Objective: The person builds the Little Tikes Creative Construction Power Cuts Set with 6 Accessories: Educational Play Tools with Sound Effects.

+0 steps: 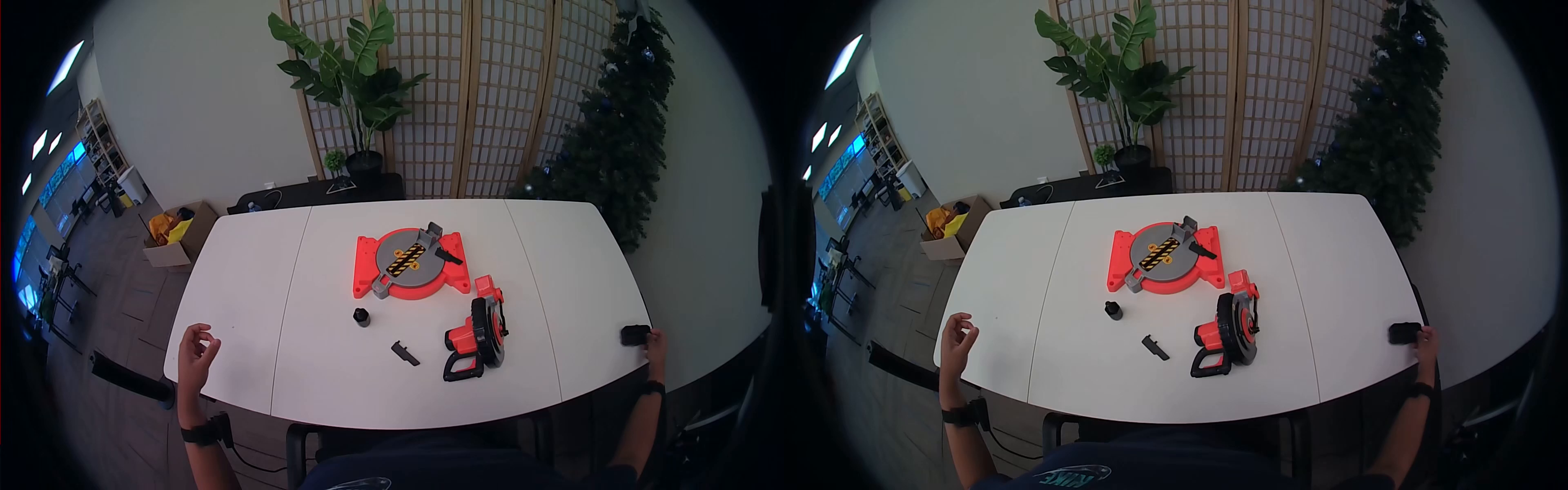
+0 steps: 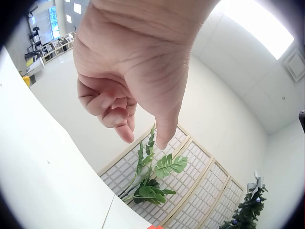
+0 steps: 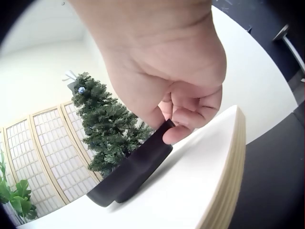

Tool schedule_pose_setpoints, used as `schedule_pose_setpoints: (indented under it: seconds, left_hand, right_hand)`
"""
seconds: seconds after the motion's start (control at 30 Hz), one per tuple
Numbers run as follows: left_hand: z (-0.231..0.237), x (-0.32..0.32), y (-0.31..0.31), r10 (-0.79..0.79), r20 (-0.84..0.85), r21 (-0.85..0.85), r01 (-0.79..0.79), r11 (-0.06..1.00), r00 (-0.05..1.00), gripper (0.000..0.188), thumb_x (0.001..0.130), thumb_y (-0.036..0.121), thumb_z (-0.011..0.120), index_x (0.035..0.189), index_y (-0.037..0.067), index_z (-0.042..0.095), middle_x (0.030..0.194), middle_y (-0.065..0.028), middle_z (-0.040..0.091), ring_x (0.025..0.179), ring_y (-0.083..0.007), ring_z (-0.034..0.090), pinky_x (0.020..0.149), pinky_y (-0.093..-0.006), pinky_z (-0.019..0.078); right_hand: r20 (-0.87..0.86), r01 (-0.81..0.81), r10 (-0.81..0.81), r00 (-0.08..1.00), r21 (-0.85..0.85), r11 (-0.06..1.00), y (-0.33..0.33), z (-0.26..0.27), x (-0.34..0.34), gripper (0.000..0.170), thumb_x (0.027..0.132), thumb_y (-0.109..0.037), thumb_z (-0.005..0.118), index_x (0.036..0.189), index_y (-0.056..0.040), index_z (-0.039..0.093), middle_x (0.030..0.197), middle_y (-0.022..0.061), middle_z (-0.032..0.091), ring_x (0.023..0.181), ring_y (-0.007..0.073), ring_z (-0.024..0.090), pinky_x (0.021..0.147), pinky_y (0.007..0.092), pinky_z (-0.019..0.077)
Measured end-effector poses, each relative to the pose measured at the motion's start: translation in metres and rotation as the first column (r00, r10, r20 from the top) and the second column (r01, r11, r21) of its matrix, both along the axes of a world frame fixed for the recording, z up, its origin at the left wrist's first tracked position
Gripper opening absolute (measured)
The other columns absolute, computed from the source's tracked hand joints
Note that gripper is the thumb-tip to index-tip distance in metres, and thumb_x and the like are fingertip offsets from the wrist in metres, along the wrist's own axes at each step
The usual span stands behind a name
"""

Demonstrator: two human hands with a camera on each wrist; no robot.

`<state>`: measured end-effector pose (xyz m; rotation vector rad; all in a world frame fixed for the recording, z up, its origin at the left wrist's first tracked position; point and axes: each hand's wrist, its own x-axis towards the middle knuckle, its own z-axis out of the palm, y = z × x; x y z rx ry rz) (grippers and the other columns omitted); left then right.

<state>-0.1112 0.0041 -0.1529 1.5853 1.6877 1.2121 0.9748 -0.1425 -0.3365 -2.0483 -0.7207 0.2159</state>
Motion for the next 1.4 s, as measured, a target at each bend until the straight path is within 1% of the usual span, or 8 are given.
schedule_pose_setpoints:
  seconds: [0.63, 0.7, 0.73, 0.8, 0.93, 1.0, 1.13, 1.4]
  left_hand:
    - [-0.009, -0.002, 0.004, -0.004, 0.025, 0.012, 0.003, 1.0, 1.0, 0.033, 0.089, 0.006, 0.072, 0.117, 0.004, 0.055, 0.087, 0.0014, 0.057, 0.07, -0.0015, 0.048, 0.059, -0.0173, 0.0349]
    - [-0.009, -0.002, 0.004, -0.002, 0.016, 0.008, 0.002, 1.0, 1.0, 0.033, 0.089, 0.006, 0.072, 0.117, 0.004, 0.055, 0.087, 0.0013, 0.057, 0.07, -0.0016, 0.048, 0.059, -0.0174, 0.0349]
    - [-0.009, -0.002, 0.004, -0.002, 0.015, 0.007, 0.002, 1.0, 1.0, 0.033, 0.089, 0.006, 0.072, 0.117, 0.004, 0.055, 0.087, 0.0013, 0.057, 0.07, -0.0016, 0.048, 0.059, -0.0174, 0.0349]
    - [-0.009, -0.002, 0.005, -0.006, 0.029, 0.006, 0.006, 1.0, 1.0, 0.032, 0.089, 0.007, 0.072, 0.117, 0.004, 0.055, 0.087, 0.0012, 0.057, 0.07, -0.0016, 0.048, 0.058, -0.0174, 0.035]
    - [0.002, 0.013, 0.014, -0.033, 0.002, 0.01, 0.033, 0.999, 0.999, 0.032, 0.089, 0.007, 0.072, 0.116, 0.004, 0.055, 0.086, 0.0012, 0.057, 0.069, -0.0017, 0.048, 0.058, -0.0174, 0.035]
    - [0.008, 0.022, 0.018, -0.059, -0.034, 0.014, 0.059, 0.998, 0.998, 0.033, 0.089, 0.008, 0.072, 0.117, 0.004, 0.055, 0.085, 0.0014, 0.057, 0.068, -0.0016, 0.048, 0.057, -0.0175, 0.0351]
    - [0.021, 0.041, 0.03, -0.101, -0.061, 0.022, 0.102, 0.994, 0.993, 0.034, 0.088, 0.008, 0.073, 0.117, 0.004, 0.056, 0.085, 0.0019, 0.057, 0.065, -0.0012, 0.046, 0.056, -0.0175, 0.0351]
    - [0.045, 0.086, 0.045, -0.221, -0.103, -0.075, 0.214, 0.974, 0.97, 0.034, 0.087, 0.013, 0.076, 0.116, 0.005, 0.058, 0.083, 0.0039, 0.059, 0.061, -0.0006, 0.043, 0.055, -0.017, 0.0353]
  right_hand:
    - [0.073, 0.069, -0.078, 0.994, 0.109, 0.992, -0.009, -0.022, 0.039, 0.015, 0.093, -0.014, 0.067, 0.102, -0.0028, 0.061, 0.09, 0.0087, 0.06, 0.07, 0.018, 0.06, 0.058, 0.0334, 0.0521]
    - [0.549, 0.098, -0.082, 0.832, 0.001, 0.995, -0.012, -0.039, 0.067, 0.023, 0.094, -0.021, 0.07, 0.102, -0.0012, 0.062, 0.091, 0.0115, 0.061, 0.082, 0.0246, 0.062, 0.075, 0.0406, 0.0517]
    - [0.548, 0.098, -0.082, 0.832, 0.0, 0.995, -0.01, -0.033, 0.061, 0.023, 0.094, -0.021, 0.07, 0.102, -0.0012, 0.062, 0.091, 0.0115, 0.061, 0.082, 0.0246, 0.062, 0.075, 0.0406, 0.0517]
    - [0.622, 0.115, -0.158, 0.767, 0.109, 0.987, 0.002, 0.004, 0.025, 0.029, 0.093, -0.027, 0.071, 0.104, -0.001, 0.063, 0.092, 0.0145, 0.061, 0.093, 0.0301, 0.06, 0.086, 0.0447, 0.0467]
    - [0.682, 0.081, -0.064, 0.729, 0.006, 0.997, 0.059, 0.095, -0.097, 0.026, 0.092, -0.022, 0.073, 0.106, -0.0031, 0.062, 0.095, 0.0113, 0.06, 0.089, 0.0227, 0.058, 0.078, 0.0367, 0.0484]
    - [0.435, -0.24, 0.155, 0.887, 0.147, 0.96, 0.084, 0.106, -0.123, 0.025, 0.089, -0.016, 0.075, 0.106, -0.0046, 0.061, 0.099, 0.007, 0.058, 0.084, 0.0141, 0.054, 0.072, 0.0279, 0.0466]
    - [0.344, -0.409, 0.364, 0.865, 0.064, 0.91, 0.109, 0.193, -0.252, 0.025, 0.087, -0.012, 0.075, 0.106, -0.0049, 0.059, 0.1, 0.0037, 0.055, 0.079, 0.0087, 0.05, 0.067, 0.0227, 0.0441]
    - [0.168, -0.774, 0.821, 0.545, -0.276, 0.57, 0.132, 0.26, -0.396, 0.049, 0.08, -0.033, 0.084, 0.111, -0.0046, 0.059, 0.11, 0.008, 0.06, 0.083, 0.0142, 0.06, 0.071, 0.0274, 0.0516]
